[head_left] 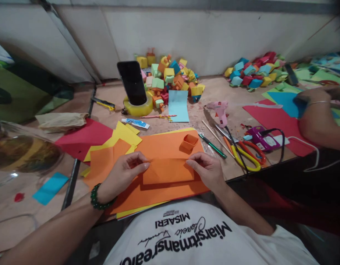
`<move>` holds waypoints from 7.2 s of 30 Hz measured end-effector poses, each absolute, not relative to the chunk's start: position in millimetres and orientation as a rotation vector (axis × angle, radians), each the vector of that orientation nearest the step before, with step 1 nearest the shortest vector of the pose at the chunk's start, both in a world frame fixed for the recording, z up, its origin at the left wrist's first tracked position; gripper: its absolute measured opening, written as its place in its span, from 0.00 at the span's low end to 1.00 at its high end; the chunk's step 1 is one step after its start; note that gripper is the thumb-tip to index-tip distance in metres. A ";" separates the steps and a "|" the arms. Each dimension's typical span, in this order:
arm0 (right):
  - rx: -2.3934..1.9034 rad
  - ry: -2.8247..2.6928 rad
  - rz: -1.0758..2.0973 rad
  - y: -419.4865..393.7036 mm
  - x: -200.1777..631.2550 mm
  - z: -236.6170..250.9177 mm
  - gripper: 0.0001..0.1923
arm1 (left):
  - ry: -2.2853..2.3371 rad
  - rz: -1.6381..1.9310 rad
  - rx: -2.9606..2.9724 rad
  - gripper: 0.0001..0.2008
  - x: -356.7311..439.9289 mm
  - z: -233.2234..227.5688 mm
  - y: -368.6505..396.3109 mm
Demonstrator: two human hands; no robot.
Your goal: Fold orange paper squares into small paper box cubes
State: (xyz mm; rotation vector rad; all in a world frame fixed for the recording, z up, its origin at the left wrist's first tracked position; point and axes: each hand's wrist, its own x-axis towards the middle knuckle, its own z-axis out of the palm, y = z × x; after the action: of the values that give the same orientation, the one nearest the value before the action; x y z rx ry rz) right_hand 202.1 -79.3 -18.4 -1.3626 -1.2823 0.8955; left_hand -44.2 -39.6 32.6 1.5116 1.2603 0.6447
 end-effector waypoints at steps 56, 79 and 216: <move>-0.737 -2.855 0.067 -103.4 233.6 -2.2 0.14 | 0.770 -0.119 2.714 0.22 -44.1 41.6 -56.8; -0.589 -2.979 0.138 -84.4 165.6 -2.3 0.07 | 1.031 0.184 2.989 0.16 -54.3 28.2 -103.6; -1.131 -2.305 -0.017 -107.4 243.3 -15.9 0.17 | 1.503 0.503 2.417 0.21 -37.2 4.4 -75.4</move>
State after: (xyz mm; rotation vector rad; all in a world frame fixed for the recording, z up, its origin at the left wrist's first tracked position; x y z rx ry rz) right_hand 243.3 -107.4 -15.9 -1.1309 -2.3053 -0.0166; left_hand -37.2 -75.4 4.4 2.4168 1.5026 0.5032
